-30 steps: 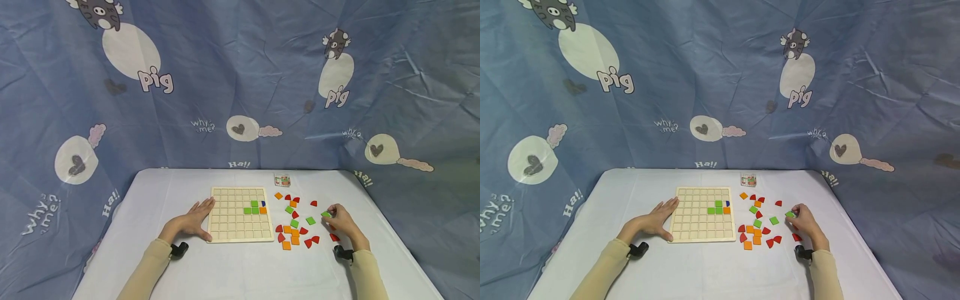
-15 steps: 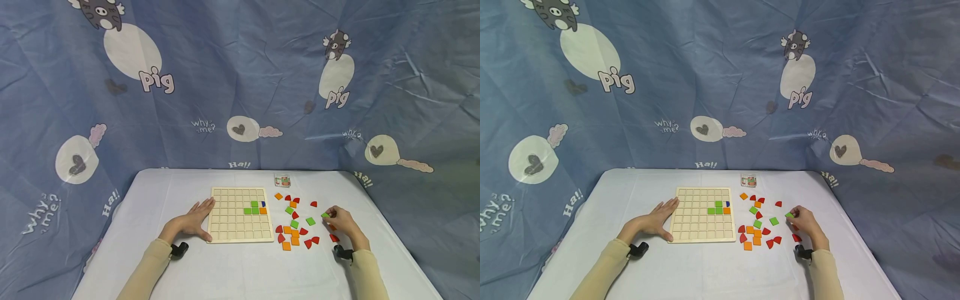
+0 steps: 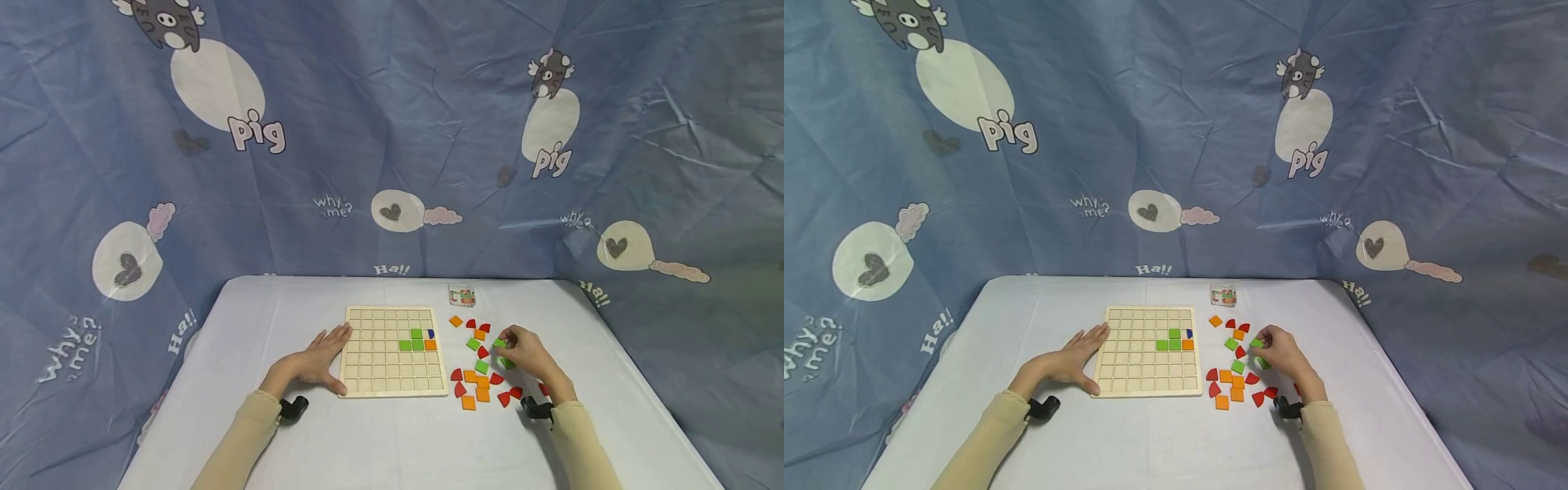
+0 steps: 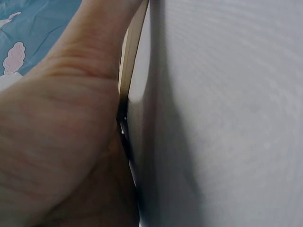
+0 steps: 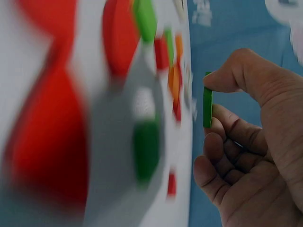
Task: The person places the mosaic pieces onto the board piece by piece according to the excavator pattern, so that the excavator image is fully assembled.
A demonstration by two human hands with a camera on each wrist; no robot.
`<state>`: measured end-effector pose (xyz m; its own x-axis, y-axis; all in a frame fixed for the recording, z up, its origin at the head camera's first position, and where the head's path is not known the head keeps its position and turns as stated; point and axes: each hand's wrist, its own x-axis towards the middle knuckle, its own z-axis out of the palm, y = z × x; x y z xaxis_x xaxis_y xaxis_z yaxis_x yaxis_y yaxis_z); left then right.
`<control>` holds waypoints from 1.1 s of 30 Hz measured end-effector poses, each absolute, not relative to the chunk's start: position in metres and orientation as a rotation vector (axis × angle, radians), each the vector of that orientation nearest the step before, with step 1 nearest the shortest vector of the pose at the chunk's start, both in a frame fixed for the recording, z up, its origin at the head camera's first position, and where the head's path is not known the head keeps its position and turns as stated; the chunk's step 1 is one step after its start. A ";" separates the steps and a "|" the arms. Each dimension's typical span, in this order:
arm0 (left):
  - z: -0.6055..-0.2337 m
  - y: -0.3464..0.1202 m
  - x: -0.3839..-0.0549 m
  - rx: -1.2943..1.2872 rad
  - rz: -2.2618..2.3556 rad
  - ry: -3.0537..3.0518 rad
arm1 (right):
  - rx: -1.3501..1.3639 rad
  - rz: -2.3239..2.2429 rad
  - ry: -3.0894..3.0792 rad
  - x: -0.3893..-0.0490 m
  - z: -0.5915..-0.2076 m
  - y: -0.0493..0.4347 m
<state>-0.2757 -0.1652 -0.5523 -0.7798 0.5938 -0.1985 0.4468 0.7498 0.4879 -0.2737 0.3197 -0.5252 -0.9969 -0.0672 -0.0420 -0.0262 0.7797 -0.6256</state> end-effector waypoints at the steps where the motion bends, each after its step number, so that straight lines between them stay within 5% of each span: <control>1: -0.552 -0.165 -0.276 0.803 0.600 2.608 | -0.124 -1.026 2.906 -0.275 -0.524 0.311; 17: -0.550 -0.165 -0.274 0.784 0.606 2.598 | -0.780 -0.947 2.781 -0.288 -0.520 0.171; 33: -0.550 -0.166 -0.276 0.779 0.600 2.594 | -0.922 -0.780 2.793 -0.304 -0.537 0.119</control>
